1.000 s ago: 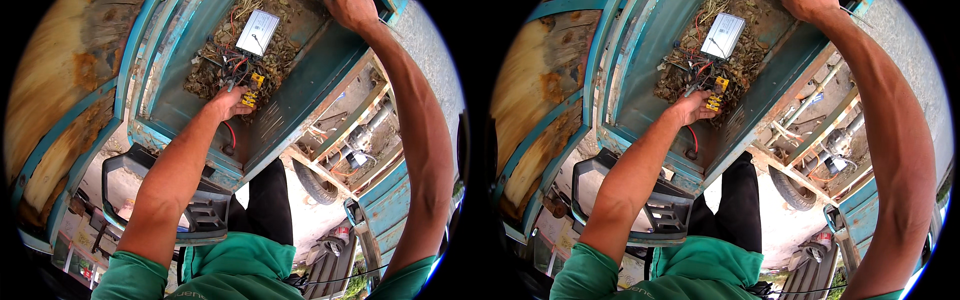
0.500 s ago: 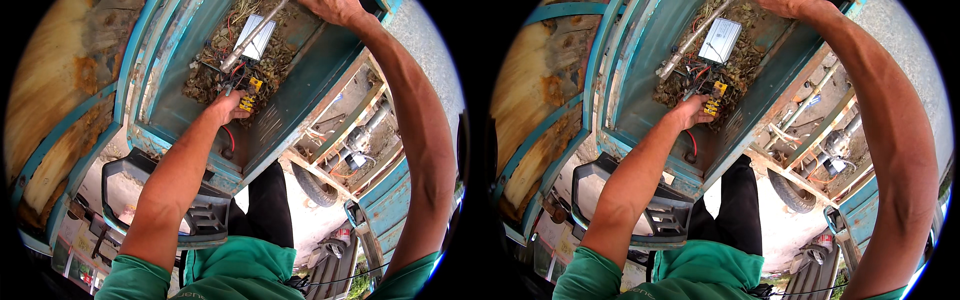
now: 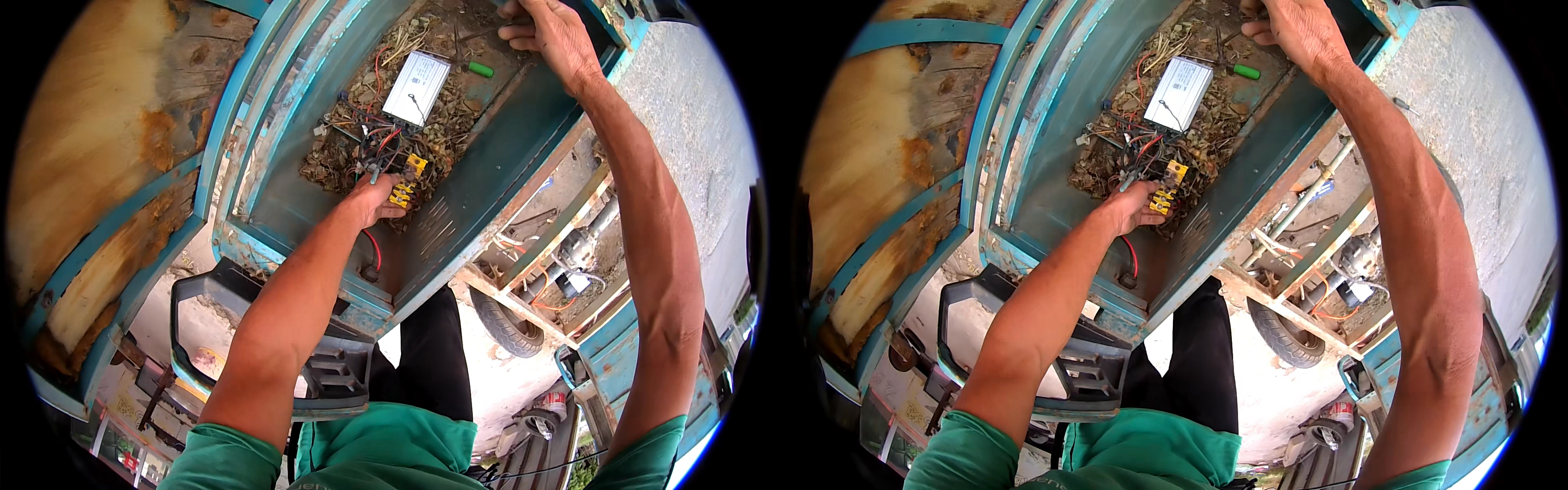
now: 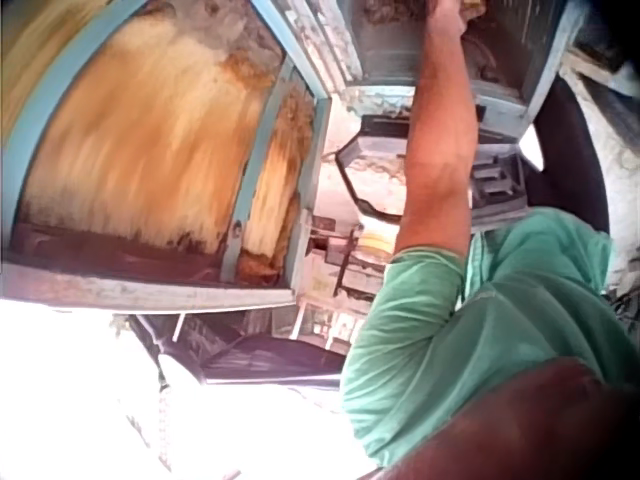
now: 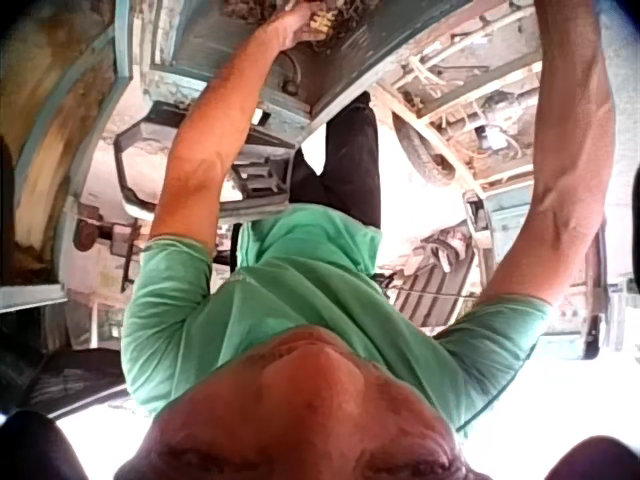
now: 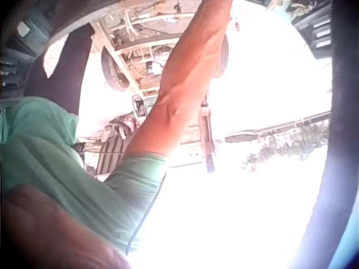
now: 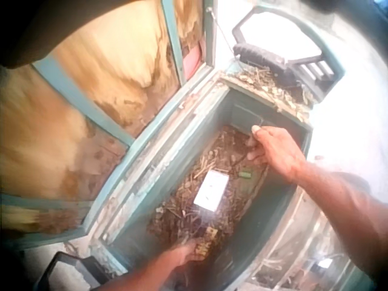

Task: The person uses a screwdriver to remove screws from a metal panel on a teal three-wheeled vehicle. After opening the panel, they manipulate wires and a yellow electrical component inside the compartment, then remove the component and place it on the vehicle frame.

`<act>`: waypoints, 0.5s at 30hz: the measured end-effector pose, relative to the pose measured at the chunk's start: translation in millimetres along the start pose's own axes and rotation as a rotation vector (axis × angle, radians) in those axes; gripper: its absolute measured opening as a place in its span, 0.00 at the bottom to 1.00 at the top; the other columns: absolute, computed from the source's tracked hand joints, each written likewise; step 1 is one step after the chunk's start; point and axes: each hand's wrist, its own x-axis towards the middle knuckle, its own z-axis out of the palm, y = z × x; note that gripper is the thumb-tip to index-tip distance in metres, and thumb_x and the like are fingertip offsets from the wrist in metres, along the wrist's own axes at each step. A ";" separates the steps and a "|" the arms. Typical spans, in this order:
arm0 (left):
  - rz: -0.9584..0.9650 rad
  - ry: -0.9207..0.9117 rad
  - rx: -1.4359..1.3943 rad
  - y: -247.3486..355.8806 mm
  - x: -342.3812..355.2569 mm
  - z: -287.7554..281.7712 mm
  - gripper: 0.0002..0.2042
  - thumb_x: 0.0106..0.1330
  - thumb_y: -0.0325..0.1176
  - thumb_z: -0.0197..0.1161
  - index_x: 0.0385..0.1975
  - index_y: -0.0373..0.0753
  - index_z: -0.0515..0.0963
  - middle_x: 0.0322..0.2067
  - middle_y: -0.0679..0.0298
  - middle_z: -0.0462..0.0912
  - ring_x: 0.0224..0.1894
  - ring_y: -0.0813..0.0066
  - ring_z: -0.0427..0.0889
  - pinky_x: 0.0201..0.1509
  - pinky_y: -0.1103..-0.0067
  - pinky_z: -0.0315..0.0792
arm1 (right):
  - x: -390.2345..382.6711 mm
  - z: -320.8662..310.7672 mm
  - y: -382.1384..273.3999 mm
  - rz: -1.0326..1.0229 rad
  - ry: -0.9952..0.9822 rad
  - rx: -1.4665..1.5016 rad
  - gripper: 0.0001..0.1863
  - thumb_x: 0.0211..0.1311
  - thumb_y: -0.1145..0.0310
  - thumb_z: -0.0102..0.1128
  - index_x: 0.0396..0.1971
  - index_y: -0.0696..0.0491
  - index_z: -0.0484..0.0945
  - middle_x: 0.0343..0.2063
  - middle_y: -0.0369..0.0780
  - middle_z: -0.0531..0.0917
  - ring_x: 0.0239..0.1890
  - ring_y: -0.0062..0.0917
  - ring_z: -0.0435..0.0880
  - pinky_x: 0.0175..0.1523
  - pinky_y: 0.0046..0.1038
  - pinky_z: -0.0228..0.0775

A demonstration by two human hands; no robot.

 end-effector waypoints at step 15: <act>0.010 -0.005 -0.003 -5.8 7.8 -4.0 0.14 0.75 0.39 0.45 0.52 0.39 0.70 0.42 0.58 0.82 0.40 0.65 0.84 0.47 0.69 0.78 | -0.5 -13.5 -4.7 0.042 0.005 -0.687 0.20 0.58 0.54 0.64 0.38 0.57 0.83 0.32 0.41 0.85 0.35 0.27 0.82 0.46 0.29 0.73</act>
